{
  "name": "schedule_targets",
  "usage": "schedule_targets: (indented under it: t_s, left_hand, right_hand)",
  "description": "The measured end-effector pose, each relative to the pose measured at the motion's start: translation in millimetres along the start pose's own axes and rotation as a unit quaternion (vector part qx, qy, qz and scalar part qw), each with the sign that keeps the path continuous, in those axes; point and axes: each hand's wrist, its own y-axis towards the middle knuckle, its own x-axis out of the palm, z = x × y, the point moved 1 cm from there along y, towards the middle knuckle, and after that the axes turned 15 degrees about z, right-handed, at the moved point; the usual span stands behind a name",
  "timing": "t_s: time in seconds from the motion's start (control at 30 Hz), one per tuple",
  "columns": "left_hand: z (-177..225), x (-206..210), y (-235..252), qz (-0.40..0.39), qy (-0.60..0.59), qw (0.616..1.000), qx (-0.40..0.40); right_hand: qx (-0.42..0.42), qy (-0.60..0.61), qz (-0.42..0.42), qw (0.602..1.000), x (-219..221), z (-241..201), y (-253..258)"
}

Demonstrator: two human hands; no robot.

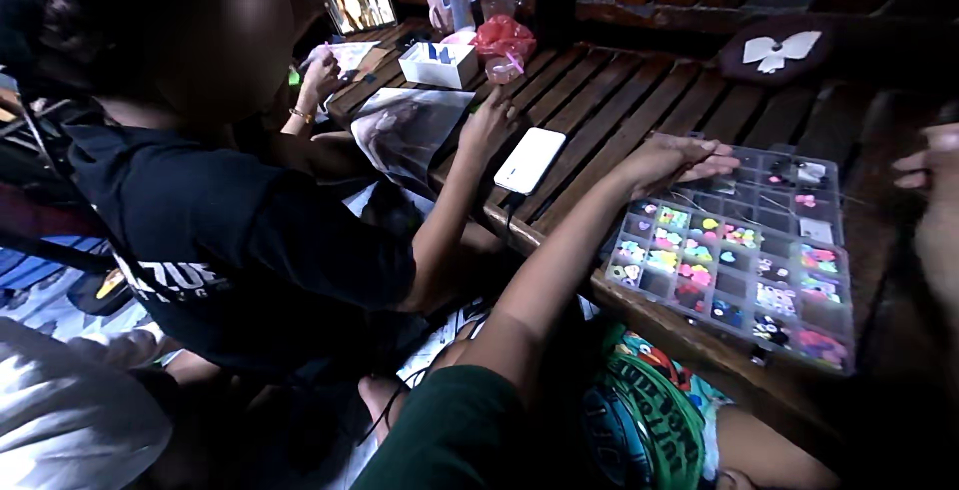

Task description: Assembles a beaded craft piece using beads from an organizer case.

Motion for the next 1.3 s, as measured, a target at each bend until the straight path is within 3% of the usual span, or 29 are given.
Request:
schedule_targets:
  t_s: [0.1, 0.2, 0.33, 0.47, 0.6, 0.67, 0.83, 0.93, 1.03, 1.3]
  left_hand:
    - [0.2, 0.3, -1.0, -0.005, 0.003, 1.0, 0.001]
    - [5.5, -0.4, -8.7, 0.006, 0.022, 1.0, -0.005]
    - [5.4, 0.5, -8.5, 0.005, 0.041, 0.999, 0.006]
    - [2.6, -1.3, -5.2, -0.003, 0.052, 0.999, 0.013]
    - [4.5, -0.7, -4.9, 0.01, 0.047, 0.999, -0.002]
    - [3.8, -1.9, -3.8, -0.002, 0.047, 0.999, -0.01]
    - [6.5, -1.2, -9.9, -0.031, 0.079, 0.996, -0.026]
    - [7.7, -1.2, -11.8, -0.083, 0.093, 0.992, -0.032]
    - [7.1, -0.8, -13.9, -0.12, 0.096, 0.987, -0.036]
    - [8.7, 4.5, -22.9, -0.153, 0.117, 0.98, -0.041]
  right_hand:
    - [-0.055, 0.083, -0.105, 0.989, 10.9, -15.7, -7.5]
    - [-0.054, 0.06, -0.223, 0.971, 18.5, -49.1, -23.7]
    - [-0.021, 0.073, -0.404, 0.911, 17.6, -60.0, -30.5]
    - [-0.032, 0.104, -0.482, 0.869, 28.2, -58.3, -37.8]
    - [-0.011, 0.0, -0.559, 0.829, 32.1, -71.7, -42.8]
    - [-0.016, 0.002, -0.538, 0.843, 32.1, -67.2, -41.5]
    - [0.011, -0.013, -0.259, 0.966, 32.2, -59.1, -32.9]
    - [-0.002, -0.063, -0.164, 0.984, 35.2, -53.1, -29.6]
    - [-0.003, -0.097, -0.141, 0.985, 40.0, -47.9, -32.1]
    - [0.02, -0.054, -0.14, 0.989, 49.0, -41.0, -42.5]
